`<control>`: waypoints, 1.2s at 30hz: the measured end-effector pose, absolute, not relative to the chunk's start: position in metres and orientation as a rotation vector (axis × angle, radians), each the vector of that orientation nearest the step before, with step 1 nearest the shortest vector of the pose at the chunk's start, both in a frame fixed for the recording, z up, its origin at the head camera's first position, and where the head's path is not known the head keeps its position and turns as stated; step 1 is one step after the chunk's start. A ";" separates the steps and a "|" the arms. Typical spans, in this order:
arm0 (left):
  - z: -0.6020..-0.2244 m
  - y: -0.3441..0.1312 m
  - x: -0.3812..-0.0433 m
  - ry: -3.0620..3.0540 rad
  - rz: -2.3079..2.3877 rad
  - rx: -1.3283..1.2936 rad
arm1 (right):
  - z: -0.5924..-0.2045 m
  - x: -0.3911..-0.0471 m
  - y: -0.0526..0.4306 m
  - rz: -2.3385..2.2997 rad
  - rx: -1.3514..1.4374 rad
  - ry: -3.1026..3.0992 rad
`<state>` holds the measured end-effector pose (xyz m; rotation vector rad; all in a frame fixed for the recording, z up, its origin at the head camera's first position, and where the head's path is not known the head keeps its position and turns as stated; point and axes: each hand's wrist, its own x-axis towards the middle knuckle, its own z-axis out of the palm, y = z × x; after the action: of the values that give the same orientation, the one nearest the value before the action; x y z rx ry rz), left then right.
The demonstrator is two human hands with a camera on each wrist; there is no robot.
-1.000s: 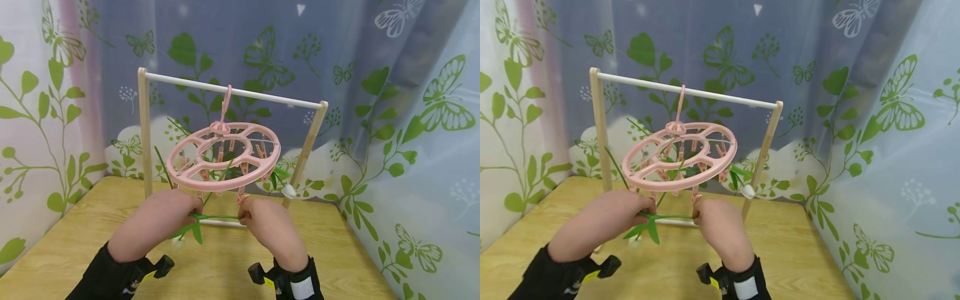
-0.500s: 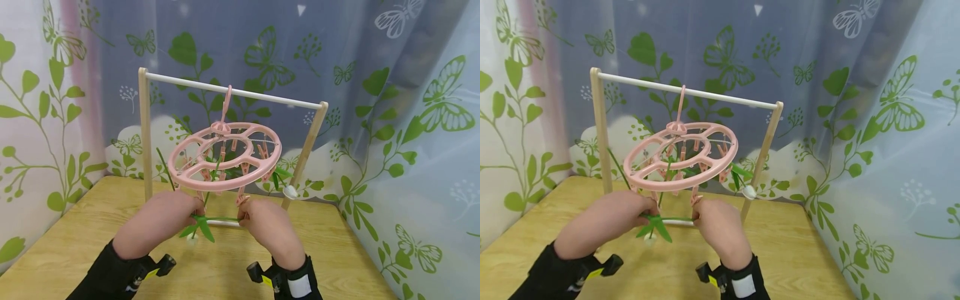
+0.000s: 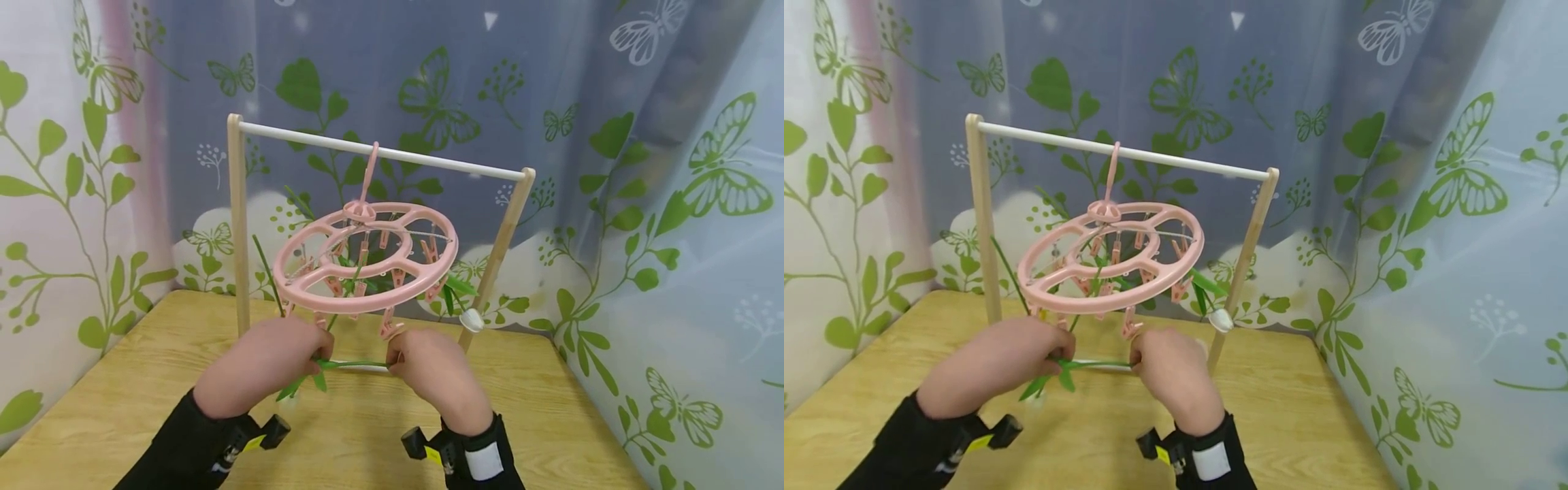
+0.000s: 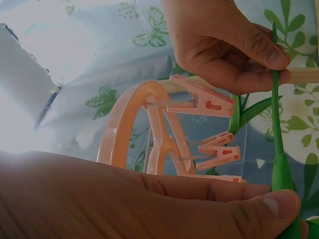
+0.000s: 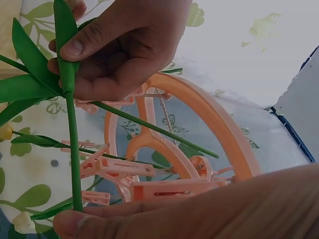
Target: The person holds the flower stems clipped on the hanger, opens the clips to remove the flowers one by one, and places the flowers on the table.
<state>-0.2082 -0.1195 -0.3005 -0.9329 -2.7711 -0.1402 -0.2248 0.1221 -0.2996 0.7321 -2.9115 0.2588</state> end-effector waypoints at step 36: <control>-0.319 -0.118 -0.224 -2.738 -0.157 -1.018 | -0.318 -0.241 0.121 0.298 0.796 -2.955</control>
<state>-0.2238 -0.1178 -0.3186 -1.0181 -2.7376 -0.1569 -0.2405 0.1211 -0.3184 0.7960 -2.9554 0.2984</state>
